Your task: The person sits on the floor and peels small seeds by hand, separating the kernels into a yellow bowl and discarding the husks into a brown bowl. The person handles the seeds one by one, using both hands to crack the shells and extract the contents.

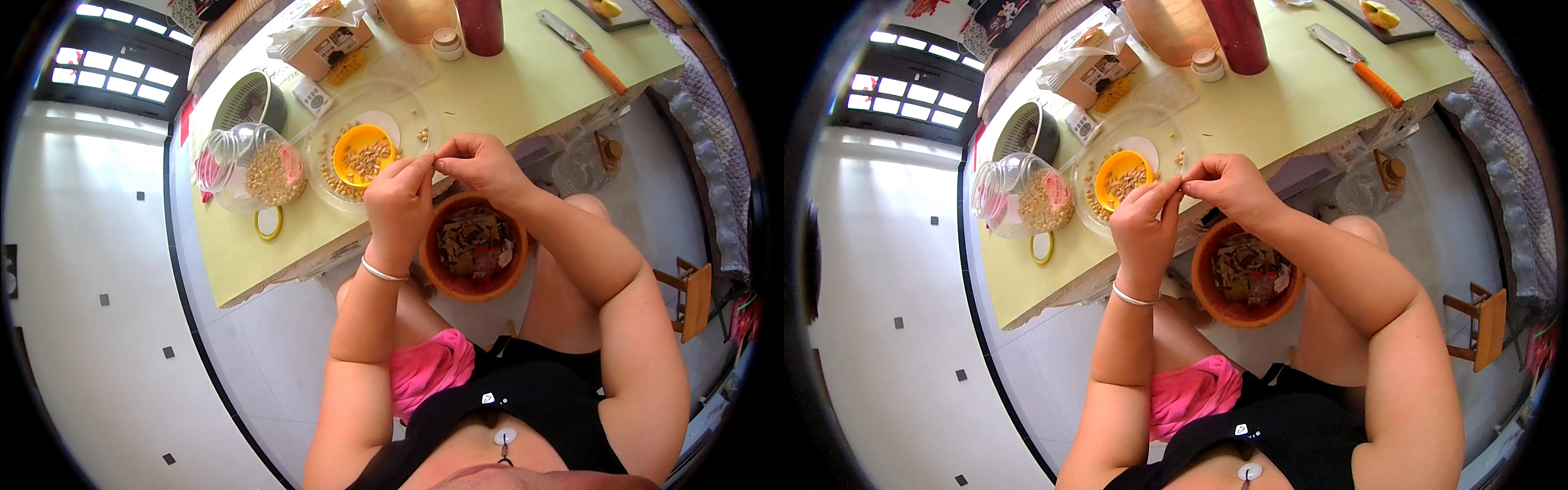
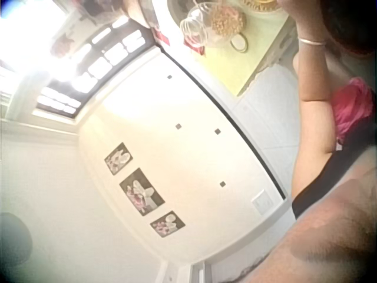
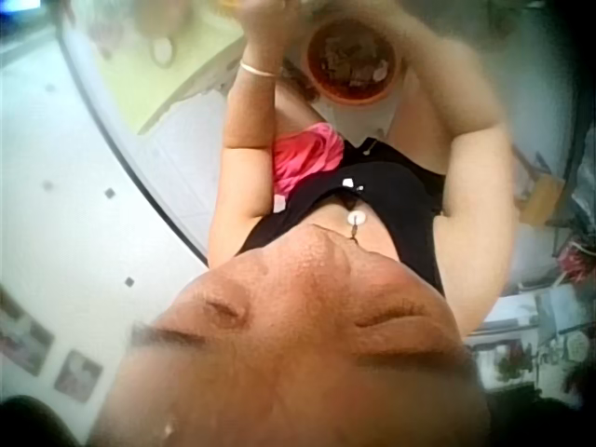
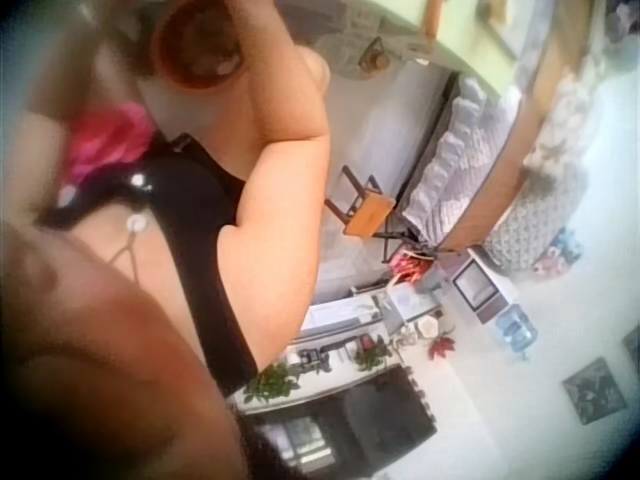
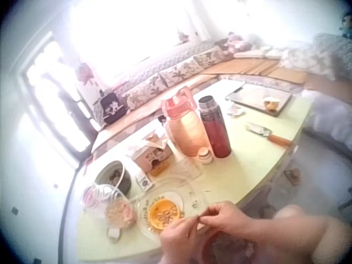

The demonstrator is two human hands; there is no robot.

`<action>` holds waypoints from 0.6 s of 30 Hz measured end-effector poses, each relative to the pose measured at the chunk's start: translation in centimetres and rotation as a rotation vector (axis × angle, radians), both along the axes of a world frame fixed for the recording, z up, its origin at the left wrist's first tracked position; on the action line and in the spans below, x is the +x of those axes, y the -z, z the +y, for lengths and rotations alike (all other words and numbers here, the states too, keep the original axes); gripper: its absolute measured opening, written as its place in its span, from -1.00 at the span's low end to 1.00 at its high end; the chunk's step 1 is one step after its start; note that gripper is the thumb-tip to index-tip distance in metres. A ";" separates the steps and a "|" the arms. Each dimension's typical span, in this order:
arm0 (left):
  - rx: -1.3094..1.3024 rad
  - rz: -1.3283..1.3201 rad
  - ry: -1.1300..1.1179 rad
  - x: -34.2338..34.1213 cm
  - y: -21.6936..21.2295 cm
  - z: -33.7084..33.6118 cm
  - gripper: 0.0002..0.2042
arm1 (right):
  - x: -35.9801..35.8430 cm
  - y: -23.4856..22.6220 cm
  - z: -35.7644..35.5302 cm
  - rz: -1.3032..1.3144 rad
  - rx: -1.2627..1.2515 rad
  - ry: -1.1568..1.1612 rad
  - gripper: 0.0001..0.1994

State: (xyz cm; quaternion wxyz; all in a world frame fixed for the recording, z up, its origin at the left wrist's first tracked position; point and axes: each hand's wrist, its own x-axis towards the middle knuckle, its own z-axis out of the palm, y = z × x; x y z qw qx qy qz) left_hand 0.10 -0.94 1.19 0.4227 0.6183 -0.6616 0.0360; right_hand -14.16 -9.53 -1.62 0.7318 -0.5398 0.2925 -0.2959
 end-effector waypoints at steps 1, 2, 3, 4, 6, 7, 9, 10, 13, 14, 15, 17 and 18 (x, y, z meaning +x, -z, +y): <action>0.003 0.005 0.001 -0.1 0.0 0.0 -0.85 | 0.1 0.3 -0.1 -0.001 -0.049 0.023 -0.89; 0.007 0.010 0.002 -0.2 0.1 0.0 -0.85 | 0.1 0.5 -0.2 -0.003 -0.098 0.045 -0.89; 0.010 0.015 0.003 -0.3 0.1 0.0 -0.85 | 0.1 0.6 -0.1 -0.017 -0.075 0.053 -0.88; 0.021 -0.009 -0.008 -0.4 0.2 0.0 -0.85 | 0.2 0.6 0.0 -0.031 -0.052 0.059 -0.88; 0.042 -0.055 -0.029 -0.6 0.3 0.1 -0.86 | 0.3 0.6 0.0 -0.019 -0.047 0.065 -0.87; 0.042 -0.075 -0.034 -0.7 0.4 0.1 -0.86 | 0.4 0.6 -0.1 0.007 -0.065 0.066 -0.87; 0.042 -0.115 -0.045 -0.9 0.5 0.1 -0.85 | 0.5 0.7 -0.1 0.039 -0.110 0.070 -0.87; 0.009 -0.105 -0.030 -1.0 0.5 0.1 -0.87 | 0.6 0.7 -0.1 0.043 -0.138 0.074 -0.87; -0.069 -0.076 -0.004 -1.1 0.7 -0.1 -0.92 | 0.8 0.7 0.0 0.020 -0.174 0.081 -0.87; -0.079 -0.069 -0.006 -0.9 0.8 -0.1 -0.92 | 0.8 0.7 0.0 0.007 -0.178 0.085 -0.88; -0.090 -0.062 -0.009 -0.8 0.7 -0.1 -0.92 | 0.7 0.6 -0.1 0.016 -0.175 0.060 -0.88; -0.022 -0.071 -0.023 -0.7 0.2 0.1 -0.87 | 0.3 0.5 -0.4 0.034 -0.167 0.010 -0.88; 0.012 -0.075 -0.030 -0.7 0.0 0.2 -0.85 | 0.2 0.7 -0.5 0.019 -0.145 0.002 -0.88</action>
